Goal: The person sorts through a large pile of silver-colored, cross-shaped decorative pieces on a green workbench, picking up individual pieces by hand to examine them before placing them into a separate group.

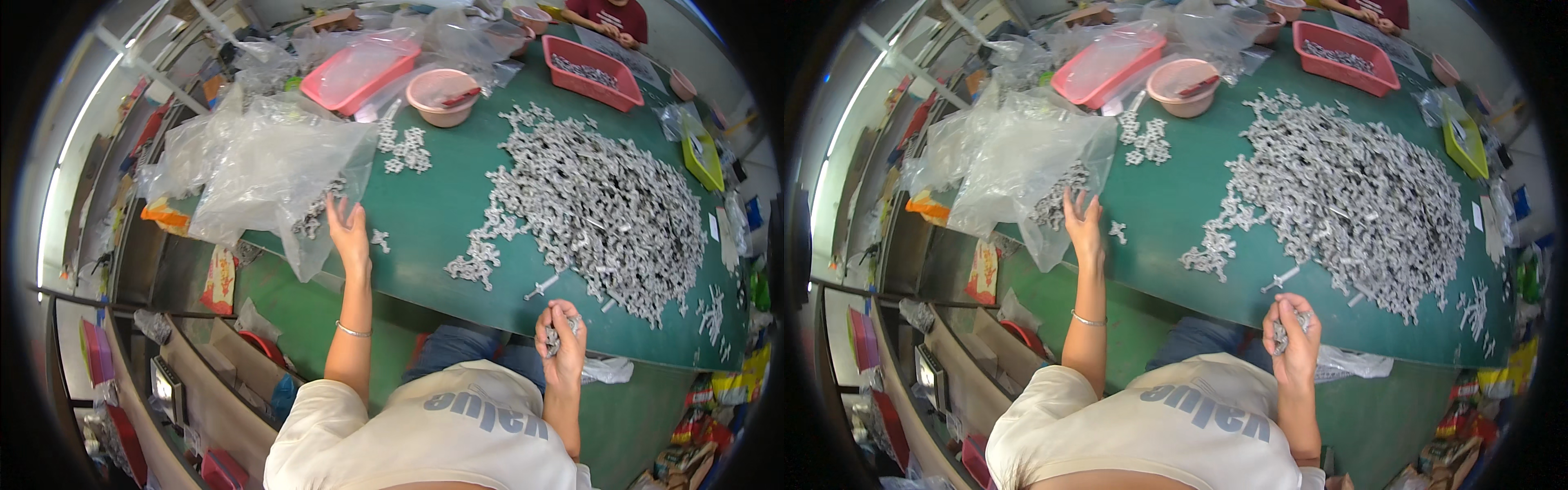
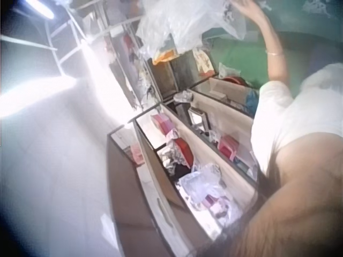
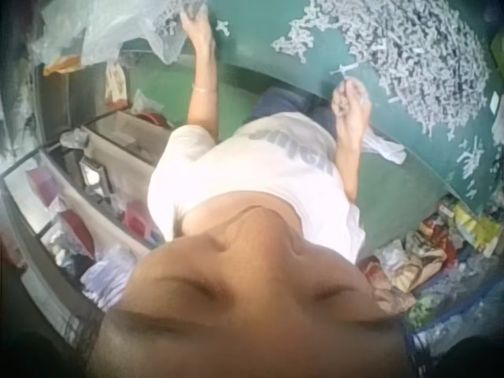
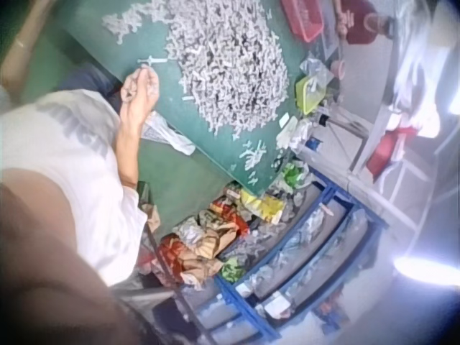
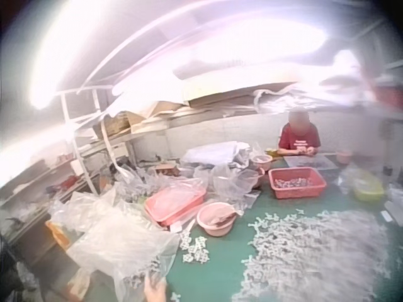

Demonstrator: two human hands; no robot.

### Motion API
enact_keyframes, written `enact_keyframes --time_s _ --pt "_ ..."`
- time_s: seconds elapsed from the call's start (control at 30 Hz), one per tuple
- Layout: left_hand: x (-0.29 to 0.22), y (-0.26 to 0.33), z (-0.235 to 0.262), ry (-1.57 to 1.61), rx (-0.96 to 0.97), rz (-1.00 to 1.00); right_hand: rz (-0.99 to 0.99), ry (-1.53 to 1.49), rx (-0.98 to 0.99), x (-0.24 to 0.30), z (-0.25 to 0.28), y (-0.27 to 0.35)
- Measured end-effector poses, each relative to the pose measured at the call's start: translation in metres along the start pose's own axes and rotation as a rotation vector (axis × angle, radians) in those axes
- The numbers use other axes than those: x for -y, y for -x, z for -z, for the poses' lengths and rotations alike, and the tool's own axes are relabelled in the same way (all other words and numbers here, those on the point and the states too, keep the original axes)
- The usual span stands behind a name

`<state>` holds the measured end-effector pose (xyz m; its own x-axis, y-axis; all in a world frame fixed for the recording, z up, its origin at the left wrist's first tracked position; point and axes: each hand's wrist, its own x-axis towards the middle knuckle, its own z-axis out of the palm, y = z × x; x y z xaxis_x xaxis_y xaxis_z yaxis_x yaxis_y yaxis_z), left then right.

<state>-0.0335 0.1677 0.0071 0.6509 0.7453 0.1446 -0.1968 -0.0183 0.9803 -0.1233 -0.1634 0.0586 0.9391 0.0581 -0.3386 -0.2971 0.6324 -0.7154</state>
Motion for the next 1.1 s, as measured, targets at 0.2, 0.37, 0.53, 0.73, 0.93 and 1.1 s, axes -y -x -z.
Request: enact_keyframes --time_s 0.2,0.37,0.53,0.73,0.93,1.1 --pt "0.012 0.081 -0.065 -0.319 0.688 -0.242 -0.046 -0.057 -0.035 -0.002 0.018 -0.005" --pt "0.013 0.105 -0.128 -0.616 0.769 -0.595 -0.192 -0.346 -0.021 -0.002 0.025 -0.006" --pt "0.025 0.104 -0.137 -0.958 0.844 -0.715 -0.231 -0.448 -0.046 -0.002 0.034 -0.005" --pt "-0.003 0.108 -0.118 -0.576 0.898 -0.69 -0.208 -0.389 -0.041 -0.002 0.034 -0.009" --pt "-0.075 0.141 -0.101 -0.239 1.069 -0.356 0.042 0.018 0.001 0.005 0.006 -0.009" --pt "-0.101 0.152 -0.09 -0.158 1.113 -0.304 0.163 0.182 0.056 0.012 -0.003 0.001"
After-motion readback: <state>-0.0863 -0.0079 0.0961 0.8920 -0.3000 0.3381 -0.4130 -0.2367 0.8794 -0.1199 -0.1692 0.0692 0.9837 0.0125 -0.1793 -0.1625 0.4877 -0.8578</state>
